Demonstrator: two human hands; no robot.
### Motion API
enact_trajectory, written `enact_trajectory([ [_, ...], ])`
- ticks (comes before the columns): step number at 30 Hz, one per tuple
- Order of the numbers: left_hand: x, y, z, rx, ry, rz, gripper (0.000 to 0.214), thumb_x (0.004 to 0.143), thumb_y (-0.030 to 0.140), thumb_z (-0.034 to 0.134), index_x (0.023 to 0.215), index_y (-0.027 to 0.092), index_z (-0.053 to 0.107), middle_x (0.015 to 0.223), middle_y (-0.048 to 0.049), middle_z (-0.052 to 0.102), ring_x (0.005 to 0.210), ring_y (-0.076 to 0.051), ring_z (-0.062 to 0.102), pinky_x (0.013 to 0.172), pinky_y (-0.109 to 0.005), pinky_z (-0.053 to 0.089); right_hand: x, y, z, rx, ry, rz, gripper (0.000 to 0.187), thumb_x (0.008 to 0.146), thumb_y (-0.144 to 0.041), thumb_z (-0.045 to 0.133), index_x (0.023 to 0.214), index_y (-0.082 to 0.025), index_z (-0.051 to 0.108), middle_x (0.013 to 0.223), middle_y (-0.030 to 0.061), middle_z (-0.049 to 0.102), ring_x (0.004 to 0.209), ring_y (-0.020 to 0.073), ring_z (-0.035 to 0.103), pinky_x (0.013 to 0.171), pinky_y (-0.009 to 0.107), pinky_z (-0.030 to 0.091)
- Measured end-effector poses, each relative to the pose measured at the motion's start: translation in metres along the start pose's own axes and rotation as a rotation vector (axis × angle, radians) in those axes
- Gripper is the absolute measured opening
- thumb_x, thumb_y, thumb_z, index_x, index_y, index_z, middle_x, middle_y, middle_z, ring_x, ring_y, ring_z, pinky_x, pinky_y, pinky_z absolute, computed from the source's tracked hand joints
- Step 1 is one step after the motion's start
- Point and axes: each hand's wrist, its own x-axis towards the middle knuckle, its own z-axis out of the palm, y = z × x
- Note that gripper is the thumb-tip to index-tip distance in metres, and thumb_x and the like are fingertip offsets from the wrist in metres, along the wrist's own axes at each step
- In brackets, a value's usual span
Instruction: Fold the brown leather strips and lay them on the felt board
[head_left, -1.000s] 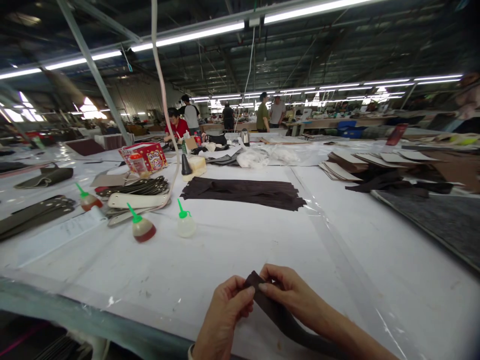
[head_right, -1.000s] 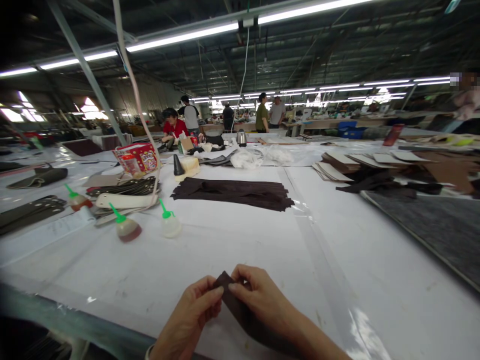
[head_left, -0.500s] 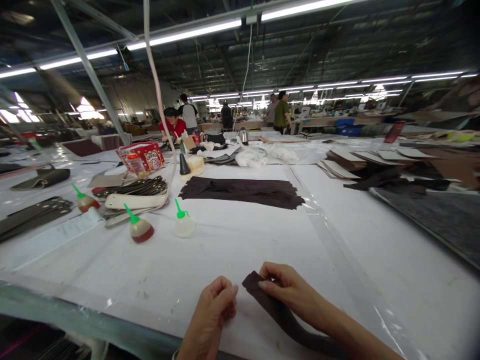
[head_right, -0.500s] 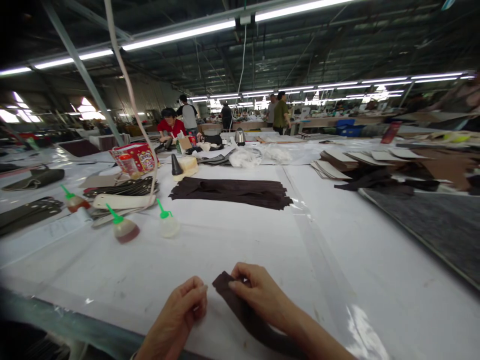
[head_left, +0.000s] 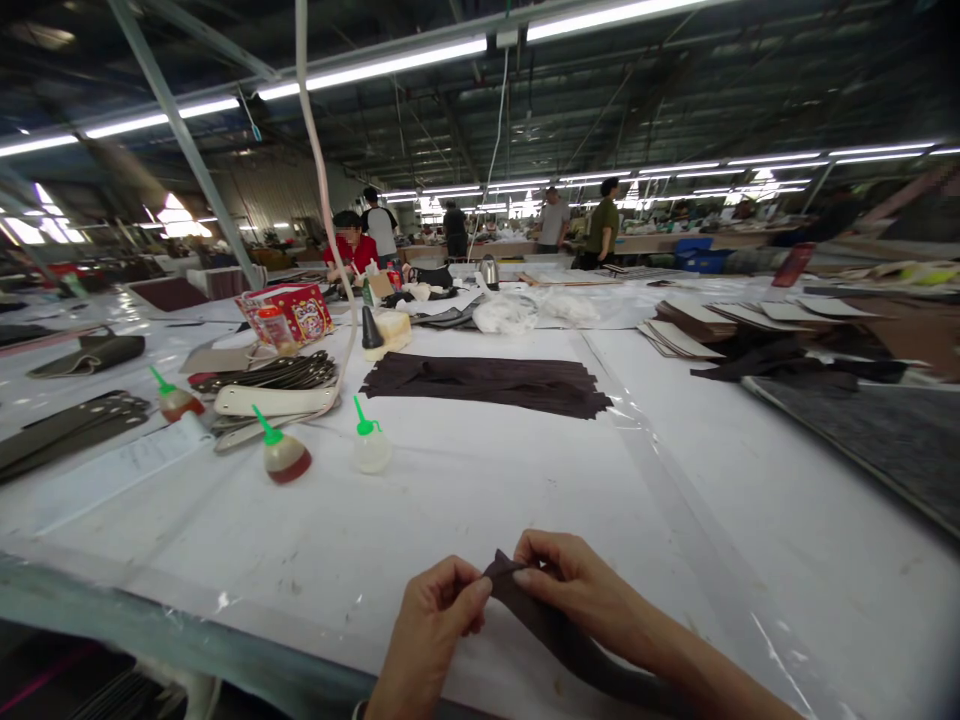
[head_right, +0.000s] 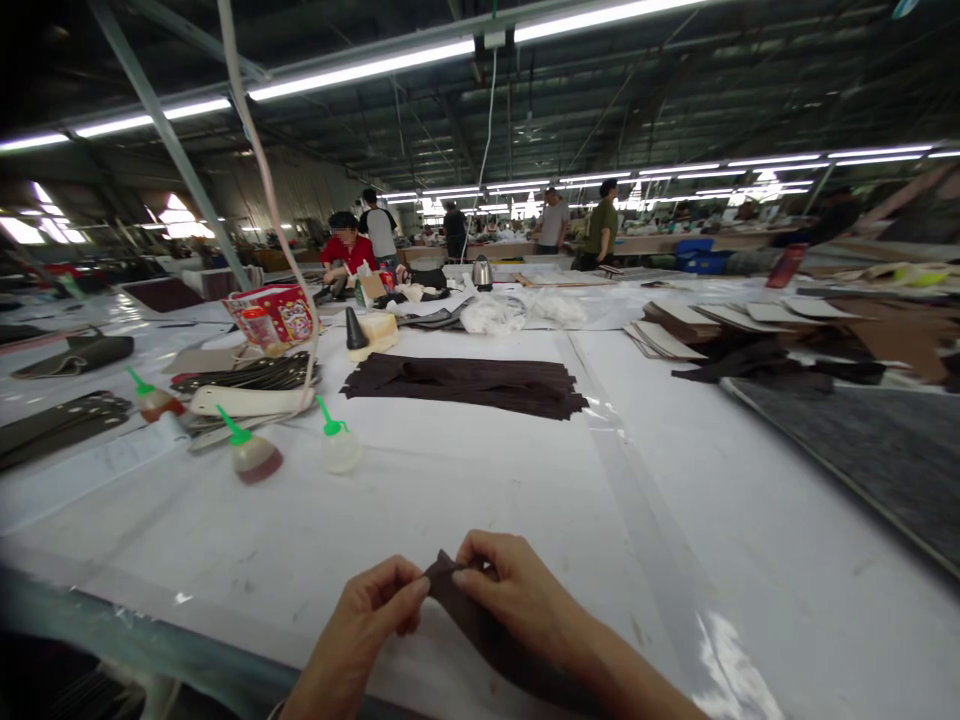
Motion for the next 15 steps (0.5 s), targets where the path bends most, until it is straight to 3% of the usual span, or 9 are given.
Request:
enact_trajectory([
  [5,-0.002,-0.005,-0.012,-0.062,0.059,-0.072,0.041,0.070,0.054,0.072,0.064,0.018,0.052,0.050,0.0055,0.045,0.049,-0.009,0.034,0.051,-0.023,0.023,0.002,0.002,-0.001,-0.028,0.005,-0.012,0.021,0.080,-0.037,0.053,0.072,-0.017,0.051,0.070,-0.0008,0.049,0.068,0.0143,0.042,0.060,0.025,0.031],
  [9,-0.002,-0.003,-0.018,-0.056,0.131,-0.044,0.039,0.071,0.051,0.072,0.066,0.018,0.053,0.052,0.0052,0.046,0.052,-0.009,0.036,0.052,-0.023,0.026,0.003,0.005,-0.004,-0.010,0.014,0.000,0.025,0.082,-0.040,0.053,0.073,-0.017,0.052,0.070,-0.0012,0.048,0.066,0.0138,0.040,0.059,0.025,0.031],
  [15,-0.002,0.001,-0.004,-0.190,-0.007,-0.125,0.041,0.065,0.049,0.079,0.079,0.015,0.060,0.063,0.0022,0.052,0.057,-0.010,0.043,0.055,-0.022,0.030,0.002,0.004,-0.001,0.006,-0.001,-0.019,0.020,0.080,-0.035,0.054,0.072,-0.017,0.052,0.068,-0.0018,0.049,0.065,0.0132,0.041,0.057,0.024,0.031],
])
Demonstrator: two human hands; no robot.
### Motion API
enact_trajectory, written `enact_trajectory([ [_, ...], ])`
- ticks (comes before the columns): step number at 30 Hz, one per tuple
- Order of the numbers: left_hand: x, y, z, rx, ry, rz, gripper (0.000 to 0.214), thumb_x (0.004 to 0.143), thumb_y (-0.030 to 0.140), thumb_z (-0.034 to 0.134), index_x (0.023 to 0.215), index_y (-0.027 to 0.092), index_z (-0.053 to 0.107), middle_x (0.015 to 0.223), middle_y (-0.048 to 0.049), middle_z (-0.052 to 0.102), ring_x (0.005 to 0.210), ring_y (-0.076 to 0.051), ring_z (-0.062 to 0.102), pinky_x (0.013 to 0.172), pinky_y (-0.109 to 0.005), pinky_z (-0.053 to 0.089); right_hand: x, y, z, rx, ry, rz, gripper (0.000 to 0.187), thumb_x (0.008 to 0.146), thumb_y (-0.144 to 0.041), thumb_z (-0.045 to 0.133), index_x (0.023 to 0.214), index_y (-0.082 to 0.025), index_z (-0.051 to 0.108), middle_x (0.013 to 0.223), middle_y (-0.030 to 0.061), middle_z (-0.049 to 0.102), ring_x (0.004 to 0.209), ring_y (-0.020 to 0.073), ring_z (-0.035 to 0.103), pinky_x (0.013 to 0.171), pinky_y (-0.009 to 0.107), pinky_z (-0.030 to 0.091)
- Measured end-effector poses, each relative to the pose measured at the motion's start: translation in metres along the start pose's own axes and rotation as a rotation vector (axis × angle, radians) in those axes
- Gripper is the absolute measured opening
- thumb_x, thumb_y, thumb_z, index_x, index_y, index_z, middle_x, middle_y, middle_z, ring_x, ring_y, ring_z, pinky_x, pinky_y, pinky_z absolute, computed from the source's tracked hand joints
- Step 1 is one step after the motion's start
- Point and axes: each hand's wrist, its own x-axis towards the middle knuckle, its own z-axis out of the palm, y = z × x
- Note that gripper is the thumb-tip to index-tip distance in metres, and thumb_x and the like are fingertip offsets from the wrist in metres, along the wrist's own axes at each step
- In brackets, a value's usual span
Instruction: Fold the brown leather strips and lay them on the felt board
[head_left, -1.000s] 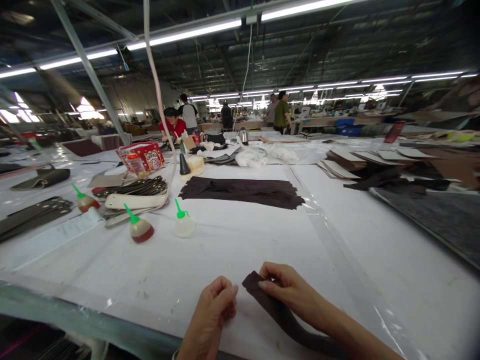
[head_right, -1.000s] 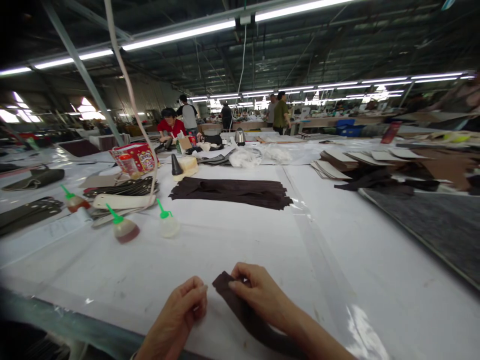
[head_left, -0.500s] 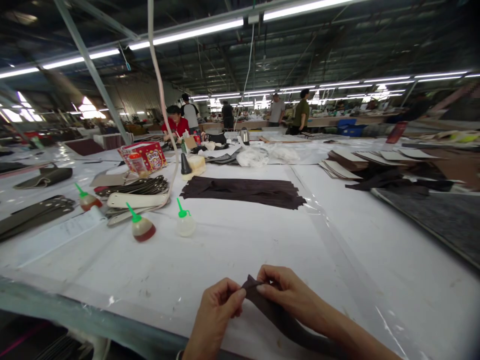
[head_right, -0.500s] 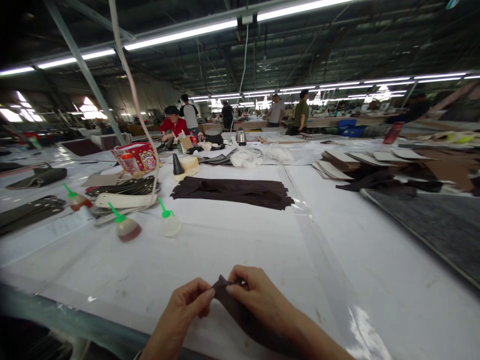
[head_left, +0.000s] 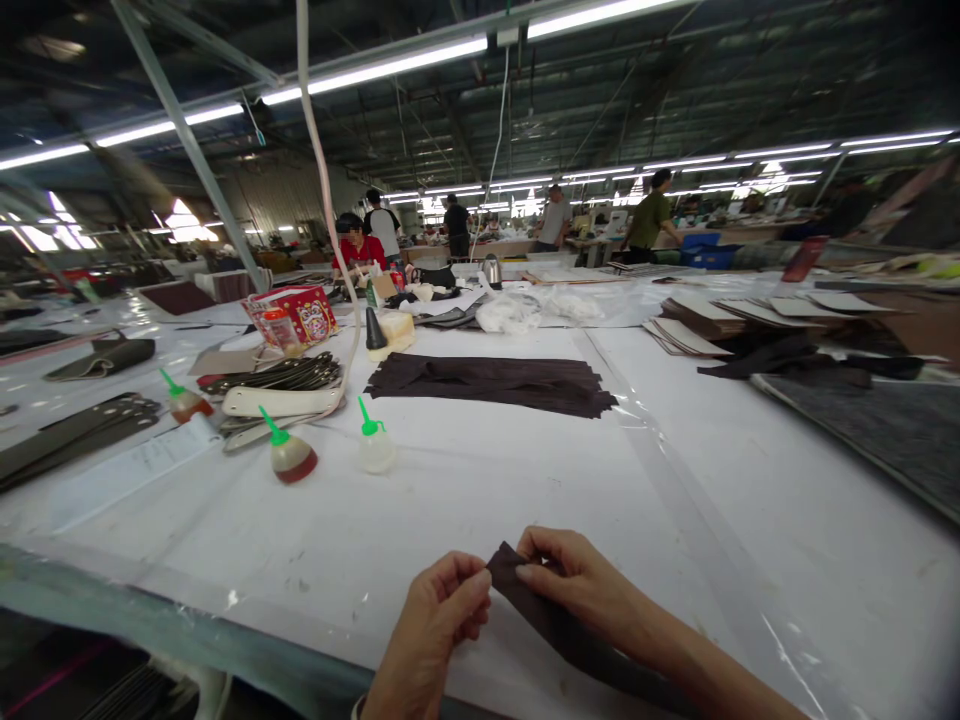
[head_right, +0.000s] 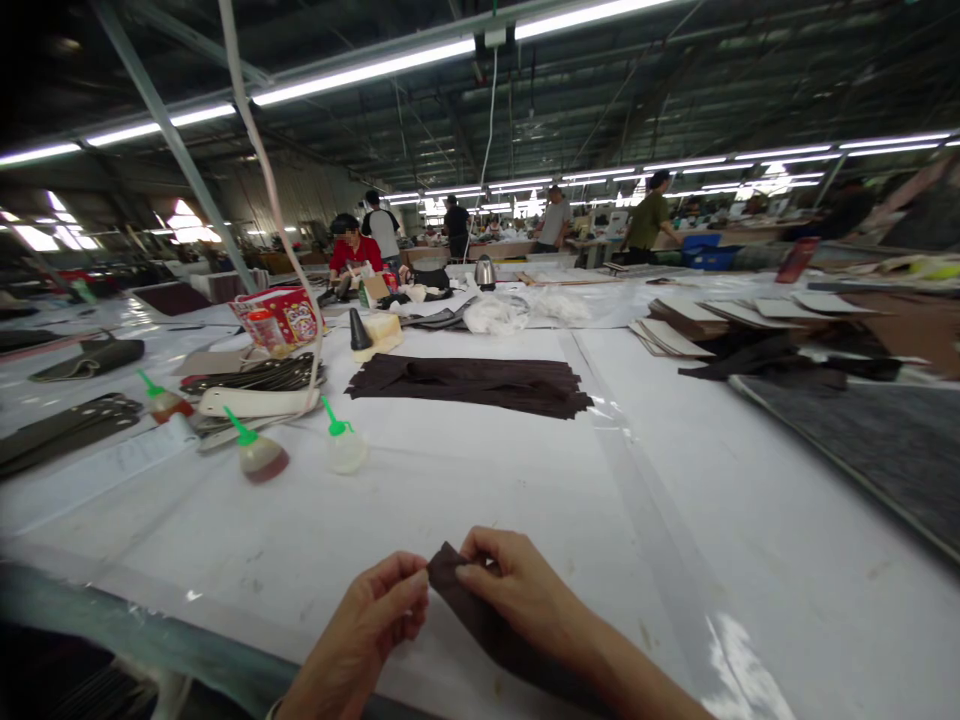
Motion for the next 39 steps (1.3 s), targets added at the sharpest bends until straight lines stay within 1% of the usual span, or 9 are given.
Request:
enact_trajectory([
  [11,0.007,-0.018,0.001,-0.072,-0.034,0.003,0.041,0.065,0.046,0.078,0.065,0.018,0.049,0.050,0.0065,0.042,0.049,-0.007,0.029,0.050,-0.023,0.020,0.000,0.000,0.002,0.001,-0.002,0.030,0.017,0.079,-0.033,0.054,0.074,-0.017,0.054,0.066,-0.0023,0.049,0.063,0.0124,0.040,0.056,0.024,0.030],
  [19,-0.009,0.008,-0.011,-0.224,-0.077,0.025,0.039,0.071,0.040,0.077,0.061,0.018,0.047,0.057,0.0045,0.042,0.054,-0.008,0.033,0.053,-0.022,0.028,0.001,-0.002,-0.005,0.009,0.052,0.037,0.022,0.078,-0.038,0.055,0.071,-0.017,0.053,0.068,-0.0013,0.048,0.066,0.0137,0.040,0.058,0.025,0.031],
  [25,-0.002,0.015,-0.040,0.223,0.263,0.203,0.029,0.070,0.045,0.074,0.068,0.018,0.063,0.056,0.0022,0.051,0.056,-0.013,0.046,0.057,-0.025,0.037,0.001,-0.002,-0.005,0.070,-0.008,0.110,0.022,0.077,-0.040,0.055,0.075,-0.018,0.051,0.064,-0.0034,0.043,0.060,0.0120,0.035,0.053,0.025,0.025],
  [27,-0.002,0.017,-0.043,0.453,0.361,0.363,0.021,0.070,0.037,0.070,0.083,0.021,0.071,0.077,-0.0037,0.066,0.079,-0.022,0.059,0.075,-0.031,0.045,0.001,-0.002,-0.004,0.061,-0.015,0.101,0.021,0.078,-0.038,0.054,0.075,-0.018,0.051,0.064,-0.0034,0.043,0.060,0.0119,0.035,0.053,0.024,0.025],
  [29,-0.003,0.021,-0.040,0.603,0.396,0.503,0.032,0.071,0.031,0.066,0.102,0.025,0.071,0.108,-0.0059,0.068,0.108,-0.028,0.056,0.096,-0.036,0.039,0.002,-0.003,-0.003,0.030,-0.012,0.076,0.018,0.078,-0.035,0.054,0.074,-0.018,0.052,0.066,-0.0026,0.046,0.062,0.0124,0.038,0.055,0.024,0.028],
  [31,-0.004,0.026,-0.032,0.673,0.342,0.483,0.031,0.078,0.033,0.061,0.107,0.025,0.069,0.113,-0.0063,0.067,0.111,-0.028,0.055,0.100,-0.038,0.036,0.003,-0.002,-0.003,-0.002,-0.007,0.038,0.016,0.079,-0.032,0.054,0.073,-0.017,0.053,0.069,-0.0018,0.049,0.066,0.0130,0.041,0.058,0.024,0.030],
  [33,-0.003,0.030,-0.021,0.683,0.198,0.345,0.028,0.085,0.040,0.057,0.105,0.024,0.069,0.097,-0.0060,0.070,0.097,-0.026,0.061,0.091,-0.038,0.041,0.005,-0.001,-0.002,-0.018,-0.011,0.001,0.015,0.079,-0.031,0.054,0.073,-0.017,0.054,0.069,-0.0018,0.051,0.067,0.0131,0.042,0.059,0.024,0.031],
  [36,0.004,0.032,-0.004,0.610,-0.040,0.237,0.025,0.081,0.038,0.064,0.098,0.021,0.068,0.084,-0.0035,0.068,0.083,-0.022,0.061,0.077,-0.031,0.043,0.007,-0.002,0.000,-0.035,-0.027,-0.021,0.016,0.080,-0.030,0.056,0.074,-0.016,0.056,0.066,-0.0028,0.049,0.063,0.0118,0.040,0.056,0.023,0.030],
  [39,0.015,0.032,0.005,0.493,-0.151,0.221,0.013,0.074,0.030,0.068,0.076,0.017,0.065,0.072,-0.0007,0.063,0.071,-0.017,0.055,0.064,-0.026,0.039,0.009,-0.005,0.000,-0.037,-0.021,-0.008,0.018,0.080,-0.031,0.058,0.074,-0.015,0.059,0.065,-0.0027,0.050,0.061,0.0110,0.040,0.054,0.023,0.028],
])
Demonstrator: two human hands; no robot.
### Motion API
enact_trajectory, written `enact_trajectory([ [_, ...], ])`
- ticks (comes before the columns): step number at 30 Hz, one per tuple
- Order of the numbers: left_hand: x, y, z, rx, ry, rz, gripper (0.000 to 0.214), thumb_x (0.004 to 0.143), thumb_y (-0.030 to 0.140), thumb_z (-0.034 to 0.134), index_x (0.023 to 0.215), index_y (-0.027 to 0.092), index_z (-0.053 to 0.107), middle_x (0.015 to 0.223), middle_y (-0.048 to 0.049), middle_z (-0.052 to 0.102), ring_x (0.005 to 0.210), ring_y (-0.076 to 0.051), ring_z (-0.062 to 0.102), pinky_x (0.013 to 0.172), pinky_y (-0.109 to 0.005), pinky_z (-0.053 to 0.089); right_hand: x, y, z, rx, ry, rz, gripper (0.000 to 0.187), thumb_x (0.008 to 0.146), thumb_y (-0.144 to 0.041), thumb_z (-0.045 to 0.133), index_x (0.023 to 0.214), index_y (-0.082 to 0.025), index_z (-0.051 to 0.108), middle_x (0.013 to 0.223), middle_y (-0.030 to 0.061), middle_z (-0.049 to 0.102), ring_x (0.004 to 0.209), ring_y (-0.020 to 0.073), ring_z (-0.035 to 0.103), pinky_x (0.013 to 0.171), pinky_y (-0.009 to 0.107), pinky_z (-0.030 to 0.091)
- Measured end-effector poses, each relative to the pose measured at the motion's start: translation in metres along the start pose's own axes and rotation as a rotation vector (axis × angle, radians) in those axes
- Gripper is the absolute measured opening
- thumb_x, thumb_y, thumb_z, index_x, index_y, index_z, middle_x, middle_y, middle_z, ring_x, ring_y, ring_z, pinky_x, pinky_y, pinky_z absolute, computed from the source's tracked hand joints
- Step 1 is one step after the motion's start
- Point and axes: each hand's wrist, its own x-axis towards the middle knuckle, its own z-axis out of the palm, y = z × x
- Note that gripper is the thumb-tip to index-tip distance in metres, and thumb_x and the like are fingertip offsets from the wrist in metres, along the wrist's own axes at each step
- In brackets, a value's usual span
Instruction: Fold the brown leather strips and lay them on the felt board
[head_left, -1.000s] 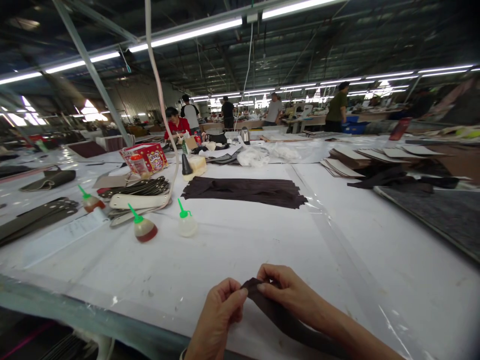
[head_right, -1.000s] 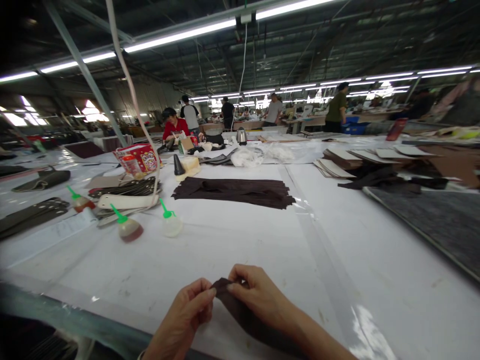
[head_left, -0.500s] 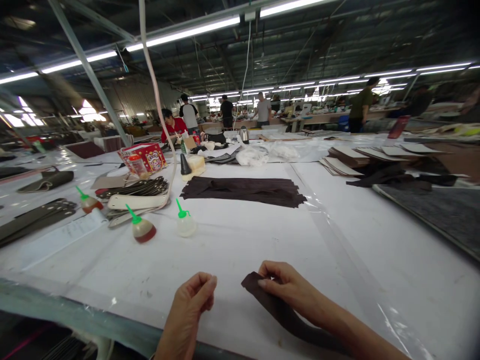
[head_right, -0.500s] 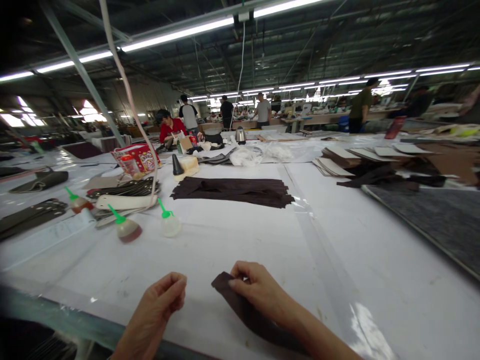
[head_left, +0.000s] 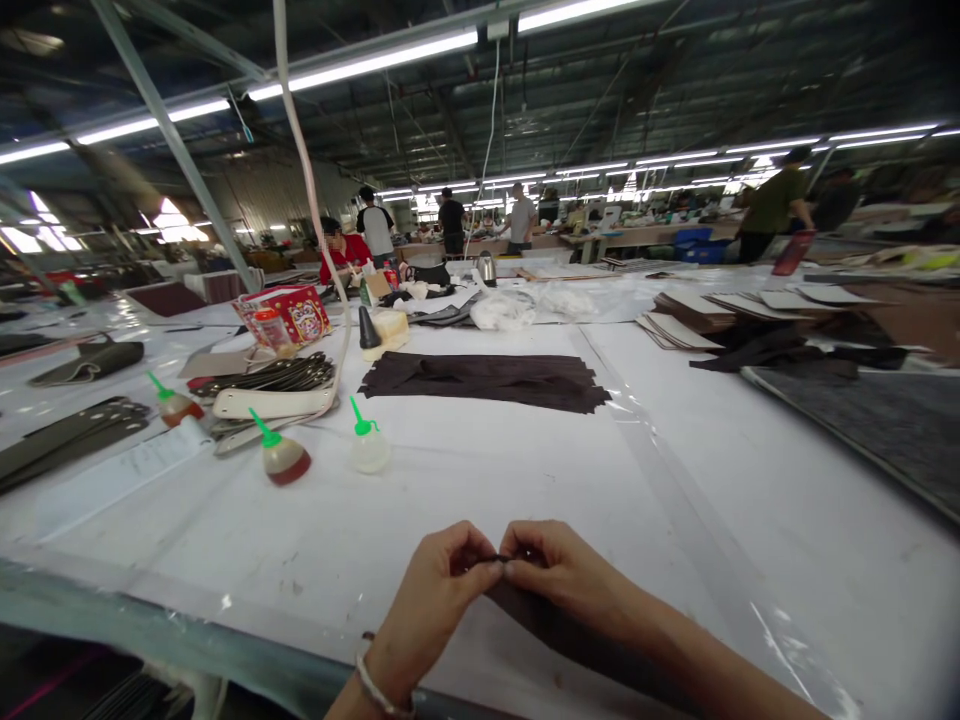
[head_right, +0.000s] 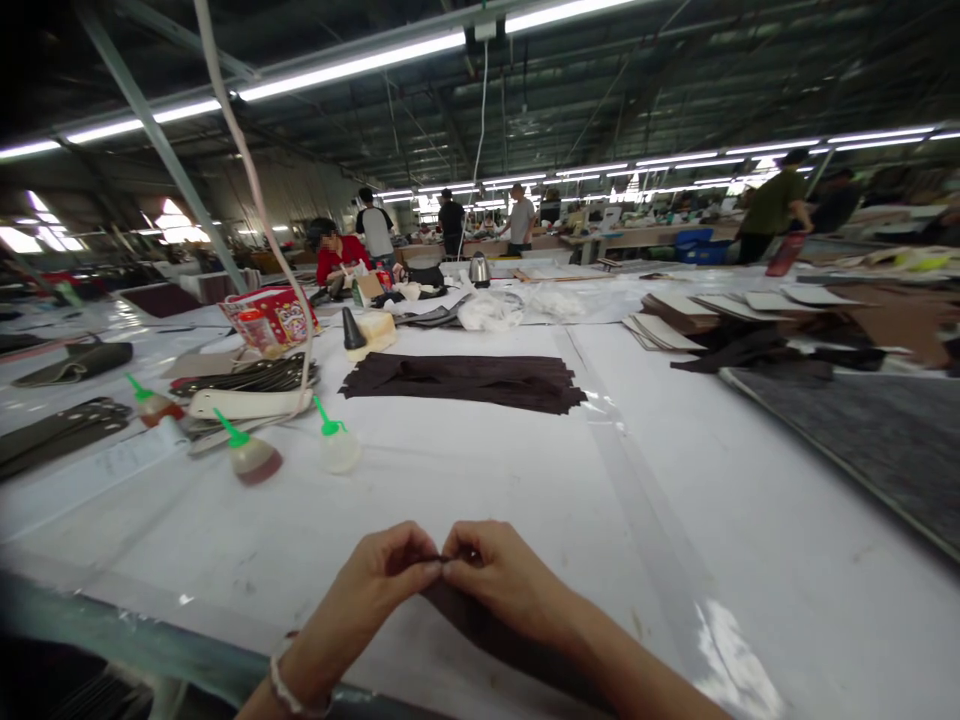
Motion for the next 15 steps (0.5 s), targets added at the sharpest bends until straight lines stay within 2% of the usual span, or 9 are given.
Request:
enact_trajectory([
  [3,0.010,0.002,-0.004,-0.087,-0.002,-0.015,0.016,0.072,0.030,0.069,0.069,0.016,0.061,0.064,0.0014,0.057,0.064,-0.014,0.049,0.061,-0.024,0.035,-0.001,-0.005,-0.003,0.158,-0.038,0.033,0.020,0.078,-0.034,0.062,0.081,-0.015,0.062,0.064,-0.0031,0.050,0.059,0.0101,0.041,0.053,0.022,0.029],
  [6,0.018,0.011,-0.021,-0.119,0.029,-0.035,0.022,0.070,0.035,0.072,0.071,0.016,0.061,0.066,0.0009,0.059,0.065,-0.013,0.050,0.062,-0.024,0.036,-0.006,-0.005,-0.006,0.424,-0.195,0.137,0.028,0.075,-0.037,0.068,0.091,-0.016,0.059,0.068,-0.0021,0.056,0.057,0.0107,0.048,0.053,0.022,0.038],
  [8,0.022,0.017,-0.037,-0.109,0.061,-0.034,0.024,0.069,0.037,0.073,0.071,0.016,0.062,0.066,0.0017,0.059,0.065,-0.012,0.049,0.063,-0.023,0.036,-0.012,-0.001,-0.009,0.508,-0.296,0.202,0.030,0.072,-0.035,0.070,0.091,-0.016,0.057,0.070,-0.0006,0.060,0.056,0.0119,0.053,0.054,0.023,0.043],
  [10,0.024,0.018,-0.056,-0.083,0.094,-0.040,0.024,0.068,0.037,0.074,0.072,0.016,0.063,0.066,0.0026,0.058,0.065,-0.011,0.047,0.062,-0.021,0.035,-0.022,0.006,-0.015,0.506,-0.330,0.244,0.029,0.070,-0.033,0.072,0.087,-0.016,0.056,0.068,-0.0011,0.059,0.054,0.0115,0.053,0.054,0.023,0.045],
  [12,0.025,0.013,-0.073,-0.060,0.132,-0.066,0.025,0.067,0.037,0.075,0.072,0.015,0.063,0.066,0.0028,0.058,0.064,-0.010,0.046,0.059,-0.020,0.034,-0.036,0.017,-0.027,0.474,-0.307,0.292,0.029,0.070,-0.033,0.073,0.085,-0.015,0.057,0.066,-0.0024,0.056,0.052,0.0096,0.050,0.051,0.021,0.043],
  [15,0.022,-0.006,-0.094,-0.053,0.191,-0.119,0.029,0.066,0.040,0.076,0.073,0.015,0.061,0.062,0.0033,0.056,0.058,-0.009,0.045,0.053,-0.019,0.030,-0.067,0.041,-0.057,0.391,-0.252,0.373,0.034,0.069,-0.040,0.075,0.088,-0.015,0.062,0.072,-0.0007,0.058,0.058,0.0103,0.051,0.053,0.020,0.041],
])
